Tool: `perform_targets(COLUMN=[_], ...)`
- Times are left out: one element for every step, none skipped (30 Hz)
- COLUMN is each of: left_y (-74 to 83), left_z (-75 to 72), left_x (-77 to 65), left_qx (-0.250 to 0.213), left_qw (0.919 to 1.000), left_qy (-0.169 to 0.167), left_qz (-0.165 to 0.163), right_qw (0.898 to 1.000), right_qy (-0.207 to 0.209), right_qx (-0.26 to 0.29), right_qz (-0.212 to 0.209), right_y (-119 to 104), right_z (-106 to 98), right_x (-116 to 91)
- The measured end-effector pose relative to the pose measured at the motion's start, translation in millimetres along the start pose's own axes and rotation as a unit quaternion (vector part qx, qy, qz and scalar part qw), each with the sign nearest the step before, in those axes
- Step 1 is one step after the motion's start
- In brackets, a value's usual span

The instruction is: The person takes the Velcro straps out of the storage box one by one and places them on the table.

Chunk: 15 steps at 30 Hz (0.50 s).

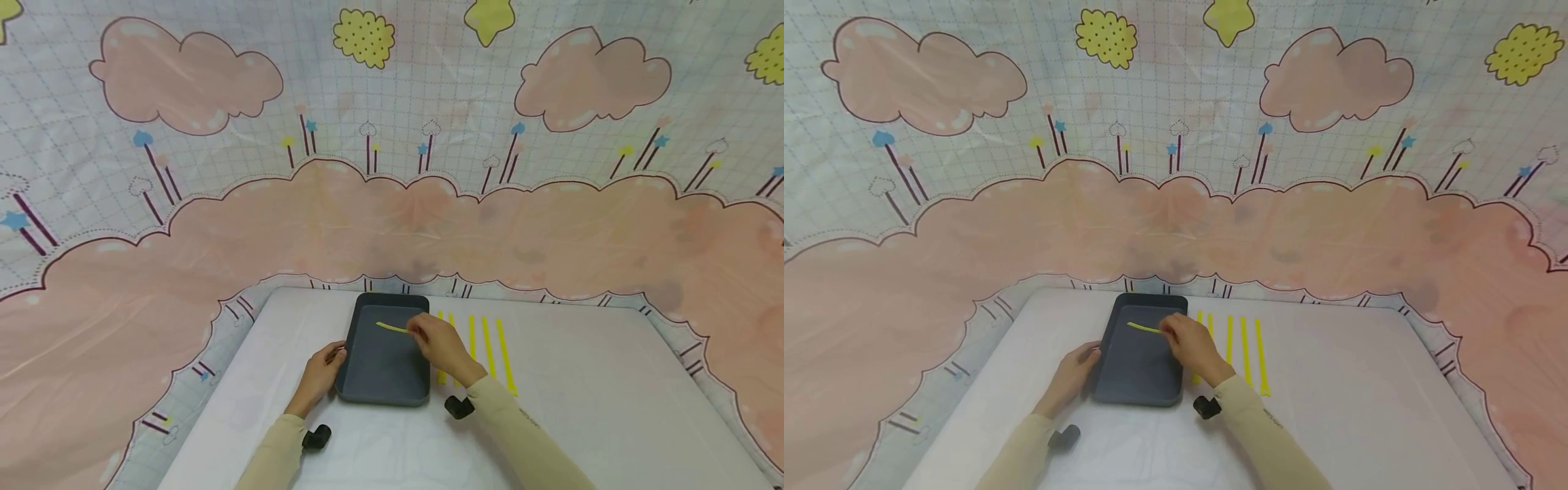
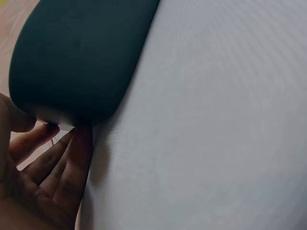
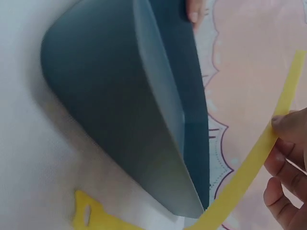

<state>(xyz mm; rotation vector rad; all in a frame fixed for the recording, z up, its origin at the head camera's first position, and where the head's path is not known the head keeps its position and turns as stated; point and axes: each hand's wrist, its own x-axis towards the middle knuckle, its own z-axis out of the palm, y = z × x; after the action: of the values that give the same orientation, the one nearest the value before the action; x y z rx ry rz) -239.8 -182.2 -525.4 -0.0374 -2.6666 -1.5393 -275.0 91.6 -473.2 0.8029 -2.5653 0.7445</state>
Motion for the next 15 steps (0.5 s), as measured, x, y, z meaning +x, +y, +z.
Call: perform_targets(left_y=[-0.1, -0.4, -0.5, -0.9, -1.4, -1.6, -1.9, -1.9, -2.0, -2.2, -2.1, -2.1, -2.4, -2.6, -2.8], left_z=[0.1, 0.2, 0.2, 0.5, 0.7, 0.9, 1.1, 1.2, 1.3, 1.4, 1.4, 1.2, 0.9, 0.9, 0.9], left_x=[0.0, -0.1, -0.1, 0.1, 0.4, 0.6, 0.8, 0.9, 1.1, 1.3, 1.4, 1.4, 1.5, 1.7, 2.0], left_qx=[-0.001, 0.000, -0.001, -0.001, 0.000, 0.002, 0.003, 0.004, 0.004, 0.005, 0.005, 0.005, 0.006, 0.005, 0.005], left_qw=[1.0000, 1.0000, 1.0000, 1.0000, 1.0000, 1.0000, 1.0000, 1.0000, 1.0000, 1.0000, 1.0000, 1.0000, 1.0000, 1.0000, 1.0000], left_qy=[0.001, 0.001, 0.000, 0.001, 0.001, 0.001, 0.001, 0.001, 0.001, 0.001, 0.000, 0.000, -0.001, -0.001, -0.002], left_qz=[0.000, 0.001, 0.001, 0.001, 0.000, 0.000, -0.001, -0.001, -0.003, -0.004, -0.005, -0.004, -0.003, -0.004, -0.003], right_qw=[1.000, 1.000, 0.999, 0.999, 0.998, 0.997, 0.997, 0.996, 0.994, 0.993, 0.991, 0.989, 0.987, 0.985, 0.983], right_qy=[0.008, 0.015, 0.020, 0.025, 0.029, 0.032, 0.034, 0.035, 0.036, 0.037, 0.037, 0.037, 0.037, 0.036, 0.036], right_qx=[0.015, 0.026, 0.035, 0.044, 0.055, 0.062, 0.071, 0.078, 0.089, 0.100, 0.109, 0.121, 0.132, 0.142, 0.150], right_qz=[0.003, 0.005, 0.008, 0.011, 0.015, 0.021, 0.028, 0.037, 0.047, 0.056, 0.066, 0.076, 0.086, 0.095, 0.102], right_y=[0.1, 0.6, 1.2, 1.9, 2.4, 3.2, 4.0, 4.8, 5.6, 6.3, 6.8, 7.3, 7.7, 8.1, 8.9], right_z=[-1.4, -2.4, -3.3, -4.1, -5.1, -5.8, -6.5, -7.0, -7.5, -8.1, -8.5, -9.1, -9.5, -9.9, -9.7], right_x=[-0.6, -1.0, -1.2, -1.5, -1.7, -1.6, -1.7, -1.6, -1.6, -1.6, -1.7, -2.0, -2.5, -3.0, -3.6])
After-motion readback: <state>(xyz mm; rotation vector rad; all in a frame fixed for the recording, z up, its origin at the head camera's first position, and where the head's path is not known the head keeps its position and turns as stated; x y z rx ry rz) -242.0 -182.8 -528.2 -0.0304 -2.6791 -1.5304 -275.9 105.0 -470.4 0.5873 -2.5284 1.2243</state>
